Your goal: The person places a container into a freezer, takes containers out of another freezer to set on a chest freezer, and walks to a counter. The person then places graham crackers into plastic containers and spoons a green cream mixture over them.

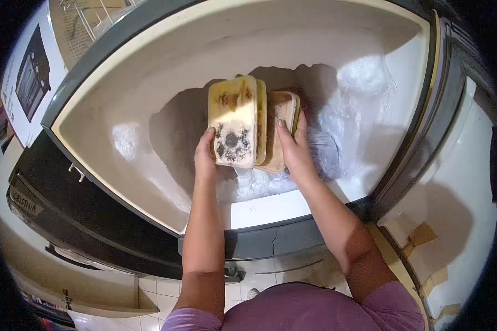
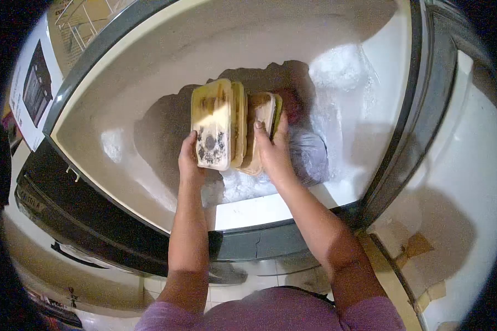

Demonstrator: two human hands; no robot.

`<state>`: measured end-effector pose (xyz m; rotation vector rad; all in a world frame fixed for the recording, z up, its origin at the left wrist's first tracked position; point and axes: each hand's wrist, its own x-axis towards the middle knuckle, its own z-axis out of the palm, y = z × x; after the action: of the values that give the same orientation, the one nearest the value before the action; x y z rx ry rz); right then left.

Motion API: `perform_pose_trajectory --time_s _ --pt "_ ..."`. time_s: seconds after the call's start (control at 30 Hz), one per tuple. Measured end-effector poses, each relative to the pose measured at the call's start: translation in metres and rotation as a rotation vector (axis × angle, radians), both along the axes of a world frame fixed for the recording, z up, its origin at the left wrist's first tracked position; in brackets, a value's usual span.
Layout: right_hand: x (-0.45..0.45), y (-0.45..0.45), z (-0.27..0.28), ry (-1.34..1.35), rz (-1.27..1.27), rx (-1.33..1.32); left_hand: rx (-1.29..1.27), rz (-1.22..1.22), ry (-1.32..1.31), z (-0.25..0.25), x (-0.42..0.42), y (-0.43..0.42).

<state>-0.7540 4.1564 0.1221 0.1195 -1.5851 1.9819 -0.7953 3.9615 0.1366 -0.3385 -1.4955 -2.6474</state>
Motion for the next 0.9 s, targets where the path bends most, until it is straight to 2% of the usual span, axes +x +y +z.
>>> perform_pose_trajectory --time_s 0.07,0.5,0.67,0.7,0.87,0.9 --pt "0.008 -0.001 0.008 0.042 0.11 -0.068 -0.005 -0.008 0.011 0.0 0.003 0.0" --pt "0.009 -0.001 0.01 0.055 0.128 -0.052 -0.046 -0.01 -0.005 0.01 0.013 0.007" --pt "-0.007 0.002 -0.007 0.149 0.054 0.011 -0.03 0.027 -0.029 0.004 0.005 0.004" --pt "-0.005 0.0 -0.005 0.183 0.104 -0.054 -0.034 0.022 -0.03 0.004 0.005 0.003" --pt "-0.008 0.002 -0.009 0.193 0.091 -0.046 -0.055 0.028 -0.027 0.004 0.006 0.005" --pt "-0.01 0.003 -0.01 0.187 0.081 0.029 -0.051 0.028 -0.04 0.005 0.006 0.005"
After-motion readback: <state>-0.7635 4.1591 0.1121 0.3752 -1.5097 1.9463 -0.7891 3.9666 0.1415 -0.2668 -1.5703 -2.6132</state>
